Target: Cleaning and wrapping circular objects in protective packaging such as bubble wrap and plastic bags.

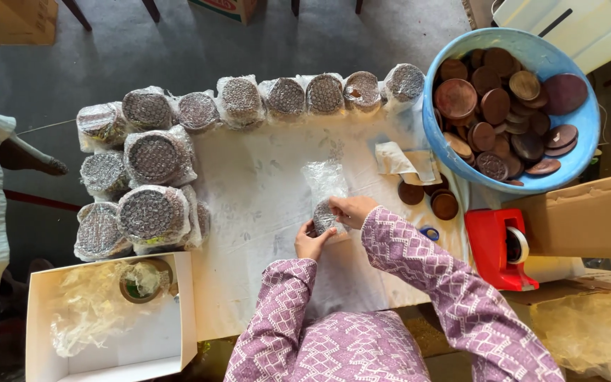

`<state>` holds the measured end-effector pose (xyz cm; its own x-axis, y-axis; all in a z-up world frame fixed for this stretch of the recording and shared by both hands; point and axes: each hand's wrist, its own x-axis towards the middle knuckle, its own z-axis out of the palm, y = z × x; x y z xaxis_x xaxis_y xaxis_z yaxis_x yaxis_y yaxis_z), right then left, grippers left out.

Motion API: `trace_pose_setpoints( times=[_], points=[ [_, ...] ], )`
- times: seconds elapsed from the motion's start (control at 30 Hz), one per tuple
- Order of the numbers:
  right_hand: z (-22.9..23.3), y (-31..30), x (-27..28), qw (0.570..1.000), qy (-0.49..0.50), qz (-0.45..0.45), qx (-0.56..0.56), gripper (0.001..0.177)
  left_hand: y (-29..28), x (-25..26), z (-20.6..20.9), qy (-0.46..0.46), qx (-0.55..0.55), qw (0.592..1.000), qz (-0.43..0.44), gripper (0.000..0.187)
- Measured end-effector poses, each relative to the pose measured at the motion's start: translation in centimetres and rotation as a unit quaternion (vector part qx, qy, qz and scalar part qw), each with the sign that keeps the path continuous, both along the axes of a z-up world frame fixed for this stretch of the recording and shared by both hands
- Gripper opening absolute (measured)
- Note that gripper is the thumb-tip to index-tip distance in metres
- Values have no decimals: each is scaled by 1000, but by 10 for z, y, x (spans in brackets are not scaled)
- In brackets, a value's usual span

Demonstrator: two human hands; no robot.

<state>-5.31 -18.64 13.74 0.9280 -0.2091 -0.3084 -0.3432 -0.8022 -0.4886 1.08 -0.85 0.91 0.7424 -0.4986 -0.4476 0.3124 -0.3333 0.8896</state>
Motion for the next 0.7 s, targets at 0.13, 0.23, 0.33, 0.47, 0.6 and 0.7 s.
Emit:
trace_pose_setpoints(
  times=[0.13,0.23,0.33,0.47,0.6,0.7],
  points=[
    [-7,-2,14,998,40,55,-18,26,0,1,1,20,-35,999,3,80],
    [-10,0,21,994,59,92,-27,24,0,1,5,13,-21,1000,-2,79],
    [-7,4,26,992,78,95,-26,21,1,0,3,17,-13,1000,-2,78],
    [1,7,29,988,105,101,-46,21,0,-1,-8,29,-40,999,2,76],
    [-2,6,30,989,93,108,-41,24,0,-1,-11,30,-29,999,-1,71],
    [3,9,32,987,110,102,-60,27,0,-3,-16,35,-46,998,3,74]
  ],
)
